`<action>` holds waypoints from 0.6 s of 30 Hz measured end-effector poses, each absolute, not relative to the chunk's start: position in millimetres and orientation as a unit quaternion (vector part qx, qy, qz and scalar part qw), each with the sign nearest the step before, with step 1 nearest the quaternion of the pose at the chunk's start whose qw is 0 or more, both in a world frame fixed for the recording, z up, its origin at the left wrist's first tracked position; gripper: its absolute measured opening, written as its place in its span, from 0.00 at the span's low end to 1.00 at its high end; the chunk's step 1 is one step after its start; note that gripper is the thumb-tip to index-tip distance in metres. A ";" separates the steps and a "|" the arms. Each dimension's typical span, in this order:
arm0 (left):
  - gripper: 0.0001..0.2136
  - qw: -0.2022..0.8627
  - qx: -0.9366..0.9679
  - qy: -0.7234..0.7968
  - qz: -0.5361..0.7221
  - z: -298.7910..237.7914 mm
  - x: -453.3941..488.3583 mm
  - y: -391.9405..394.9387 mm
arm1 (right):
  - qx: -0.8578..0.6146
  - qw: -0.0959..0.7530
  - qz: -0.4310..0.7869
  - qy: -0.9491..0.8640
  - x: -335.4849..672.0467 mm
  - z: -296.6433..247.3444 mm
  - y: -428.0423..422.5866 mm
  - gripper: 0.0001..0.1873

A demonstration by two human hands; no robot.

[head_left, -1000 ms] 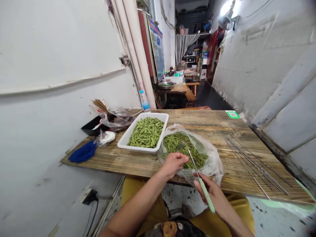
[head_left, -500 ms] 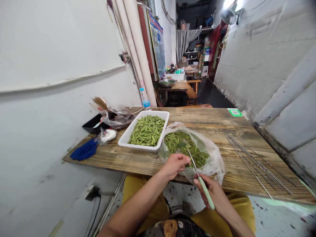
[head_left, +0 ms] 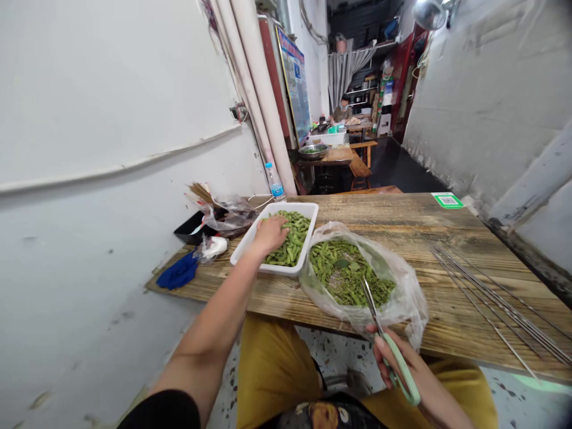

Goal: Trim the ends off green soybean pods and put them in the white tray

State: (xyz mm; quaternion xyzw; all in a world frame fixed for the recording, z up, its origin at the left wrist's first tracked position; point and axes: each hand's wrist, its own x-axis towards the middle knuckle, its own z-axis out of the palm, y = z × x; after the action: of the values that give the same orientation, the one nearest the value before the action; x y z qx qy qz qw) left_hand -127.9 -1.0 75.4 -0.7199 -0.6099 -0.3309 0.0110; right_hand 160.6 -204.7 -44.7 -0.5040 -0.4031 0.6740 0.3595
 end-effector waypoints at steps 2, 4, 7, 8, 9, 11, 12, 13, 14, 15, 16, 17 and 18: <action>0.10 0.003 -0.790 -0.548 -0.274 61.1 -102.6 -13.7 | -0.505 0.363 0.679 -0.389 158.1 -44.0 -203.7 0.30; 0.12 -0.072 -0.887 -0.425 -0.163 42.0 -72.4 -27.4 | -0.502 0.370 0.691 -0.366 154.7 -41.8 -202.3 0.29; 0.13 -0.097 -0.905 -0.415 0.006 11.2 -36.3 -39.2 | -0.499 0.370 0.707 -0.339 150.1 -37.0 -201.3 0.28; 0.16 -0.068 -0.886 -0.458 0.029 1.8 -28.9 -41.0 | -0.499 0.370 0.709 -0.336 149.3 -35.9 -201.5 0.28; 0.18 -0.038 -0.866 -0.497 0.039 -6.5 -24.0 -42.3 | -0.498 0.368 0.710 -0.336 148.9 -35.3 -201.9 0.28; 0.19 -0.014 -0.859 -0.511 0.039 -18.9 -20.3 -44.9 | -0.497 0.369 0.709 -0.338 149.5 -36.1 -202.9 0.28; 0.18 -0.024 -0.872 -0.487 0.038 -22.5 -20.9 -46.2 | -0.498 0.370 0.707 -0.339 150.6 -37.4 -203.1 0.28; 0.18 -0.047 -0.890 -0.451 0.037 -24.2 -22.9 -47.1 | -0.500 0.370 0.705 -0.340 151.9 -39.0 -203.2 0.28; 0.18 -0.079 -0.907 -0.412 0.033 -23.9 -26.0 -47.3 | -0.502 0.370 0.704 -0.340 153.5 -40.7 -203.0 0.28; 0.18 -0.111 -0.917 -0.382 0.022 -22.0 -29.7 -46.5 | -0.504 0.369 0.703 -0.339 155.1 -42.2 -202.7 0.28; 0.18 -0.133 -0.918 -0.373 0.000 -18.6 -33.5 -44.6 | -0.506 0.369 0.703 -0.338 156.7 -43.2 -202.1 0.29; 0.18 -0.142 -0.912 -0.383 -0.027 -14.4 -36.9 -41.6 | -0.507 0.369 0.703 -0.336 158.0 -43.6 -201.5 0.29; 0.18 -0.140 -0.902 -0.405 -0.053 -10.2 -39.3 -37.7 | -0.507 0.368 0.703 -0.336 158.8 -43.4 -200.9 0.29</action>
State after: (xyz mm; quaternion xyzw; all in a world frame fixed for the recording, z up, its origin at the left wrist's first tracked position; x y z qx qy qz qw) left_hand -39.3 -37.7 -10.2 -0.9019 -0.4050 -0.0529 -0.1401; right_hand 158.8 -200.9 -43.4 -0.5070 -0.3360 0.7034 0.3678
